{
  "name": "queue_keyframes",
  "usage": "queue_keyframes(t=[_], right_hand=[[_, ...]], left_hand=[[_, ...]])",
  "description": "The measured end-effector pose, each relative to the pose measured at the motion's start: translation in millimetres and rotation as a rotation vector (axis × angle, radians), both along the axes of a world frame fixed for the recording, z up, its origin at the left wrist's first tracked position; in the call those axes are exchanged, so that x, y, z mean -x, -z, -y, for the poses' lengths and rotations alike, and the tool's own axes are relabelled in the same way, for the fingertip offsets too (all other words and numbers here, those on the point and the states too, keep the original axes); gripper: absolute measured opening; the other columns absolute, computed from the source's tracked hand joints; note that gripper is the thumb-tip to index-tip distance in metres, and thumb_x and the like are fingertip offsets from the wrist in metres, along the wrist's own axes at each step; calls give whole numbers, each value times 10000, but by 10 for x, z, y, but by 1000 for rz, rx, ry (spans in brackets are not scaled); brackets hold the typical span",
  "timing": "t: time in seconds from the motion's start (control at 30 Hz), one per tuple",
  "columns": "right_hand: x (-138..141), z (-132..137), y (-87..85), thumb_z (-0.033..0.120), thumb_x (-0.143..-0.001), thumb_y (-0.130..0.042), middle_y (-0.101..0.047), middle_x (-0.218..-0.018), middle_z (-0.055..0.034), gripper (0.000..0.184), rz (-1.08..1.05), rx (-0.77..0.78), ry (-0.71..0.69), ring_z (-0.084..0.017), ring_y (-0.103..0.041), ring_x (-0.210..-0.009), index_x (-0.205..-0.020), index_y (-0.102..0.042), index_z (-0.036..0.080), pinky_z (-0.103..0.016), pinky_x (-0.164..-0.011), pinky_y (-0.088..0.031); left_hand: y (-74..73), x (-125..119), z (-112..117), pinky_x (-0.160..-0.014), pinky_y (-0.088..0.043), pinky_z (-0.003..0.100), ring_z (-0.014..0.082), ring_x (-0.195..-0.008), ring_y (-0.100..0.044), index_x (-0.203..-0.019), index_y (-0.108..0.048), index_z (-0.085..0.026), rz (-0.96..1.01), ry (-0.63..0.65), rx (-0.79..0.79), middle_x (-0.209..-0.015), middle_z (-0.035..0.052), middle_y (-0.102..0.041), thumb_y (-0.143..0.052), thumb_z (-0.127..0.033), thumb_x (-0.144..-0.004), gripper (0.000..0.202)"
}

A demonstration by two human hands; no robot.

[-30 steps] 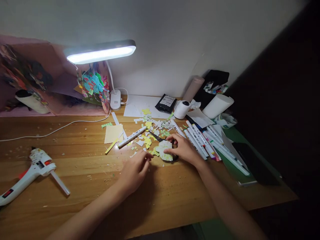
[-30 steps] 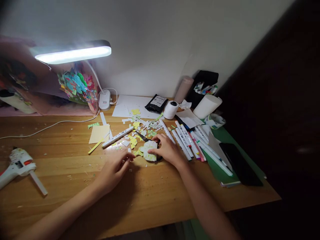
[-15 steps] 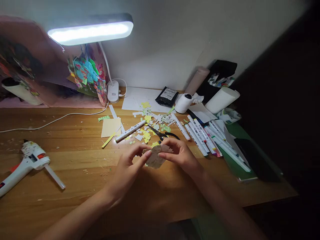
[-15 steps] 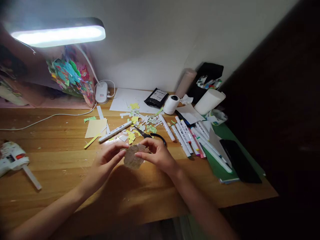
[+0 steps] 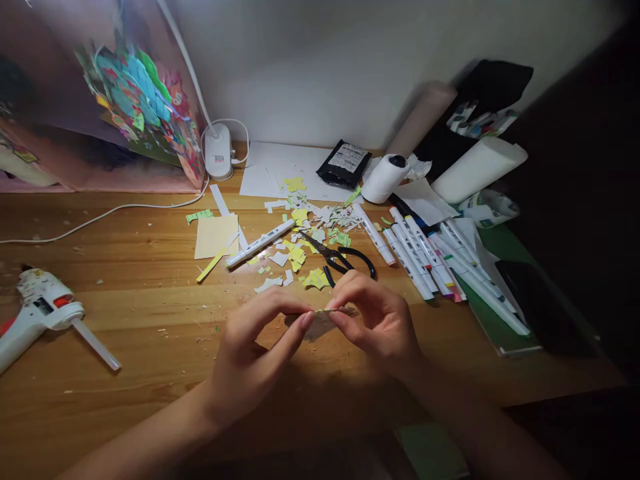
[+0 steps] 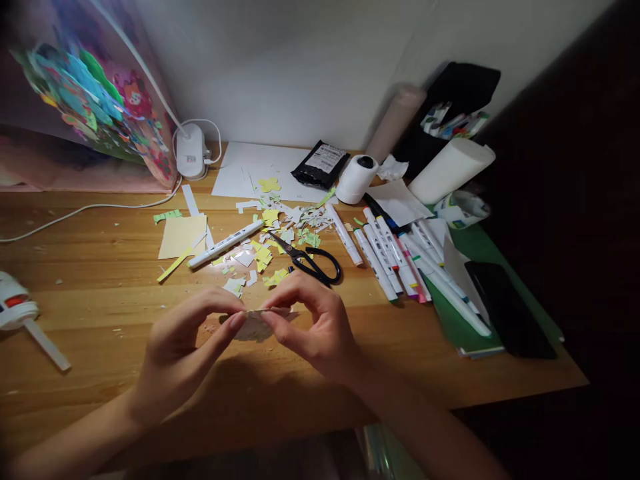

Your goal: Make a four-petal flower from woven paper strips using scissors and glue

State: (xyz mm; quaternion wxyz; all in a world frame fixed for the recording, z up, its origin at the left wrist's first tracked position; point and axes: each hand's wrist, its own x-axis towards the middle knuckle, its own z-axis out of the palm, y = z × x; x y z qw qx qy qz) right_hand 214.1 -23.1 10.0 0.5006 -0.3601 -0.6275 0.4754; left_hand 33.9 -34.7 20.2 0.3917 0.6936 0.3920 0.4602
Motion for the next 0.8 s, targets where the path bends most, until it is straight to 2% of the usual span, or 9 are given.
queue_keyframes(t=[0.37,0.5,0.8], right_hand=[[15,44,-16,87,-767,-634,-556,-724,24,133,20,-18,-23,-124,-503,-693,-811,-633,213,-279,-628,-407],[5,40,-35,71,-762,-636,-575,-738,19,159,15,-54,-5,-128,-511,-706,-826,-646,217,-285,-642,-420],[-8,47,-71,29,-725,-651,-613,-758,6,240,57,-159,35,-142,-549,-721,-864,-668,225,-292,-624,-452]], left_hand=[[29,-1,1,-606,-447,247,109,-673,-554,-822,-604,-152,8,8,-39,-728,14,-605,-594,-34,-773,129],[5,6,-1,-646,-468,237,109,-726,-573,-894,-621,-159,-3,-16,-44,-781,19,-628,-613,-51,-778,159],[13,8,-25,-648,-488,239,104,-723,-599,-887,-627,-162,26,6,-176,-785,15,-651,-628,6,-749,217]])
